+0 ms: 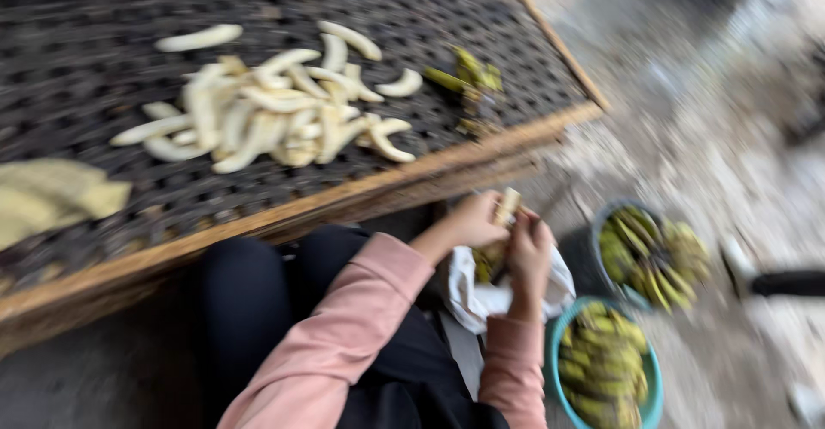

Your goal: The person sits on the ground and peels bananas one at a time, using a knife to help remove the peel by hand. The peeled bananas are placed on a woven bamboo tray and the peels are dropped into a white sack beside them.

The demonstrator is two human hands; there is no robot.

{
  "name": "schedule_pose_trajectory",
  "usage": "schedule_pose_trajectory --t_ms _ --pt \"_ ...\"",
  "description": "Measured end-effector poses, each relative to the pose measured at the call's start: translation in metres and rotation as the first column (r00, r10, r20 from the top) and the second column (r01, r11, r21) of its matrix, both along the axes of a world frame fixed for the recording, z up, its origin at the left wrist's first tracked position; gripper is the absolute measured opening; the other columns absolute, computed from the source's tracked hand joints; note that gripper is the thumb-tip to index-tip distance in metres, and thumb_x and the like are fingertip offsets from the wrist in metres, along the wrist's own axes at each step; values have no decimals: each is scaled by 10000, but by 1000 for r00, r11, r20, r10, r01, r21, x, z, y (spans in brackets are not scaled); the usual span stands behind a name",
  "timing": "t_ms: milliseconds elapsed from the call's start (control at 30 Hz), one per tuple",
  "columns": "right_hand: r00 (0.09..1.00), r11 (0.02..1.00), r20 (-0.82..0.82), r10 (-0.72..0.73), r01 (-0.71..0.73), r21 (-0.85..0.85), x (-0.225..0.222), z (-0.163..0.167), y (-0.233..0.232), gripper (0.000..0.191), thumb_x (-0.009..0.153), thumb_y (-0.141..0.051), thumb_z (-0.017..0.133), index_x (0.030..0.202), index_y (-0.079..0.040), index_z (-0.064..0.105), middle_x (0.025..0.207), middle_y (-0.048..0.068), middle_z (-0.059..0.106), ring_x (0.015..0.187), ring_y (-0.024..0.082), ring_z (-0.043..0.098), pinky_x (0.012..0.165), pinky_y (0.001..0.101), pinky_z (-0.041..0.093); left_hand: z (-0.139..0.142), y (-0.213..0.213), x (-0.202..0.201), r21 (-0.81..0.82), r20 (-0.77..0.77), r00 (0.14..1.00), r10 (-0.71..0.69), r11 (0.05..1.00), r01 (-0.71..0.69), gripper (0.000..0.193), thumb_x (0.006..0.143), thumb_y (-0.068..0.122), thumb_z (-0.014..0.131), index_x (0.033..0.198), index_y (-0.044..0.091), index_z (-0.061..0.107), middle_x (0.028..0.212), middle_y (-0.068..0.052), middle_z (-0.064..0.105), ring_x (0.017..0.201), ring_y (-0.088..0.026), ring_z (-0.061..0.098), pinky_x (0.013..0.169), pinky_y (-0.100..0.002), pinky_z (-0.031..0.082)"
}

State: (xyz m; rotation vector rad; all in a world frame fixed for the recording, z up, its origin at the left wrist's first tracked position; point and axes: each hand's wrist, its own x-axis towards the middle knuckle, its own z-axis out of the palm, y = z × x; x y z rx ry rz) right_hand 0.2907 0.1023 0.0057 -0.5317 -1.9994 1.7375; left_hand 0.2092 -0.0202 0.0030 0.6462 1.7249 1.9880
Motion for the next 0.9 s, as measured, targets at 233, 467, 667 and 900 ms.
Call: schedule_pose_trajectory --t_ms 233,467,667,900 --pt "997 996 18 74 -73 -53 -15 -12 7 176 1055 -241 631 1126 -90 685 828 -56 643 577 26 461 467 214 355 -5 9 2 -244 -497 829 256 875 -417 282 815 113 692 1088 46 715 1051 -268 707 1015 -447 669 869 -505 554" --pt "963 908 -163 213 -257 -331 -35 -56 33 182 1135 -222 560 1127 -52 625 852 37 653 616 116 591 488 252 451 -1 -6 2 -90 -556 785 272 920 -382 527 668 280 862 1099 30 691 1003 -207 734 961 -388 714 822 -458 577" --pt "959 948 -76 274 -282 -145 -61 -70 34 250 1183 -238 501 1199 -6 591 903 152 676 561 208 589 441 315 443 -11 -14 0 -87 -400 874 277 938 -337 452 799 370 800 1095 40 706 975 -167 776 879 -302 764 801 -394 596" --pt "981 980 -1 192 -192 -54 -72 -71 13 258 1153 -227 527 1226 15 575 919 165 673 554 219 587 435 333 445 -7 -8 -11 -140 112 925 362 928 -346 366 993 283 687 1179 -31 666 1011 -202 711 852 -291 682 724 -408 548"
